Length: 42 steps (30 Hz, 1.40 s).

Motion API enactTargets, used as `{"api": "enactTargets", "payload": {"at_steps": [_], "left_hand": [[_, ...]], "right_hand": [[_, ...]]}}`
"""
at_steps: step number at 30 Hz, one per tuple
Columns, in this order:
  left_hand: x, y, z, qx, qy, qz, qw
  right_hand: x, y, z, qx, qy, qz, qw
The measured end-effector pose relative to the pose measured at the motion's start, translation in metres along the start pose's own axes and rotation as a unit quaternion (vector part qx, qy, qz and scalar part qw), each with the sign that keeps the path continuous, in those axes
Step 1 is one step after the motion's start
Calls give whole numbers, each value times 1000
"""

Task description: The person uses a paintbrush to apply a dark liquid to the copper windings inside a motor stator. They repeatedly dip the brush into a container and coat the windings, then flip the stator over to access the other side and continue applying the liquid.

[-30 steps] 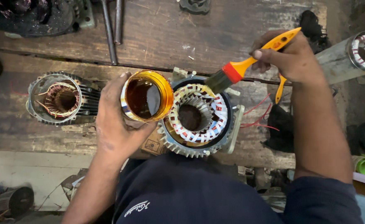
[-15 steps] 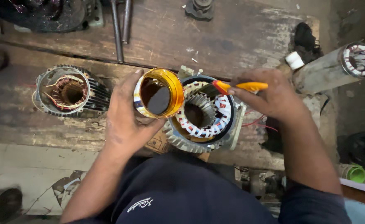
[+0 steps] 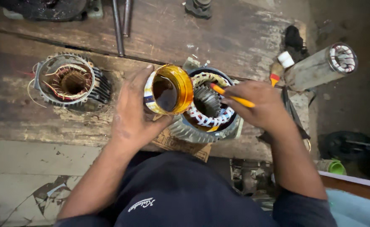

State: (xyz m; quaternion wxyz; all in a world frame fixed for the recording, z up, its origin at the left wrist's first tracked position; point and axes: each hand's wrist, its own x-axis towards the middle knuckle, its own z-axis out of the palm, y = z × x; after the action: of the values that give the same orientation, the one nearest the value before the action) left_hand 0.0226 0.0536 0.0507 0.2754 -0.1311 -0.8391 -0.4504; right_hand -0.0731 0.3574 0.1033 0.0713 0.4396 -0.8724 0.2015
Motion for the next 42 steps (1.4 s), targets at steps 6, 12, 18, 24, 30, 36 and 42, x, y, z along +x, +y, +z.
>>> {"api": "enactTargets", "payload": {"at_steps": [6, 12, 18, 24, 30, 36, 42], "left_hand": [[-6, -1, -10, -21, -9, 4, 1000], [-9, -4, -11, -29, 3, 13, 999], [-8, -4, -11, -35, -8, -7, 999], [4, -10, -9, -27, -3, 6, 1000], [34, -27, 1, -32, -11, 28, 999], [88, -53, 34, -80, -49, 21, 995], [139, -93, 87, -140, -72, 61, 986]], "right_hand": [[-5, -12, 10, -24, -4, 27, 999], [-9, -27, 14, -84, -10, 51, 995], [-7, -35, 12, -129, -23, 35, 991], [-10, -35, 8, -113, -30, 65, 991], [-48, -15, -16, 98, 145, 222, 959], [-63, 28, -30, 260, 245, 342, 869], [-35, 56, -42, 199, 107, 284, 932]]}}
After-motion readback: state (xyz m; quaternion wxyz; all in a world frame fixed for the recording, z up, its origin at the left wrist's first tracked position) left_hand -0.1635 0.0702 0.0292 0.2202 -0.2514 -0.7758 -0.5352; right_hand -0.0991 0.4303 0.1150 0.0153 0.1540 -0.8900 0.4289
